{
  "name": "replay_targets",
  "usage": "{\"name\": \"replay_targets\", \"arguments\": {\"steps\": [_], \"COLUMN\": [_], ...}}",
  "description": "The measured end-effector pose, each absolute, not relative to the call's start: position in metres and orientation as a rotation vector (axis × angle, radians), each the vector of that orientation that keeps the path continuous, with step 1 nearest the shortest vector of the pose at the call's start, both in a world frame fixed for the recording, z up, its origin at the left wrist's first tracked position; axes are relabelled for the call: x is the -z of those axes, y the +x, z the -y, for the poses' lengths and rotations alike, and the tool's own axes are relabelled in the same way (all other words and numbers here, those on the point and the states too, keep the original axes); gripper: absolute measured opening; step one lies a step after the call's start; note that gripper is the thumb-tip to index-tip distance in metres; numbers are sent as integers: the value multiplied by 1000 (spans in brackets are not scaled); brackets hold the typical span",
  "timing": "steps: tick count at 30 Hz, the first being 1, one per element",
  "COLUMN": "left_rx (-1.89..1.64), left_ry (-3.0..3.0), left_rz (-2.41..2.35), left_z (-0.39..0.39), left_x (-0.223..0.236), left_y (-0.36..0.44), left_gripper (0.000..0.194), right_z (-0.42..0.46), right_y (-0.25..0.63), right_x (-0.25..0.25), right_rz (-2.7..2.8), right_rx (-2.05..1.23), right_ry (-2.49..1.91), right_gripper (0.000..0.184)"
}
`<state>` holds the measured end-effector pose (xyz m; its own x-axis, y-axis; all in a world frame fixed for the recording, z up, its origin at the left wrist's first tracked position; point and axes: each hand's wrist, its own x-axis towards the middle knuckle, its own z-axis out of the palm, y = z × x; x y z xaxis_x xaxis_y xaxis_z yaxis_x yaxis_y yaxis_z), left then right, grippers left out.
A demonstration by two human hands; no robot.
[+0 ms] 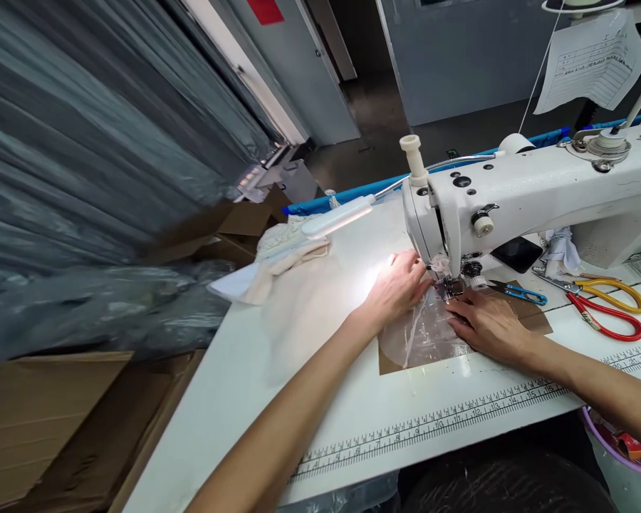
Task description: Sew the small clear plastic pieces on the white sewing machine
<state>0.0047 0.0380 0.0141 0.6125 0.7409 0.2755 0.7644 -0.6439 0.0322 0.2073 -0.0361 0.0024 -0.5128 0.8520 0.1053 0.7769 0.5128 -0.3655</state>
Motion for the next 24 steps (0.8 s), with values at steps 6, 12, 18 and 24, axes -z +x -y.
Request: {"name": "replay_targets", "arguments": {"steps": [6,12,18,24], "left_rx": [694,727,647,809], "left_ry": [-2967,-2757,-2748,-2634], "left_rz": [672,642,772,1217], "left_z": [22,44,53,62], "left_x": [-20,-4,-9,-12], "left_y": [-13,2,13,6], "left_gripper": [20,29,41,34], "right_z": [33,39,36,28], "right_y": [213,210,215,221], "right_x": [9,13,11,6], "right_rz": [2463,2477,2403,2123], "right_rx": [-351,-164,-332,-654], "right_ry": [-1281,-1231,-1208,-1268], "right_gripper": [31,30,32,30]}}
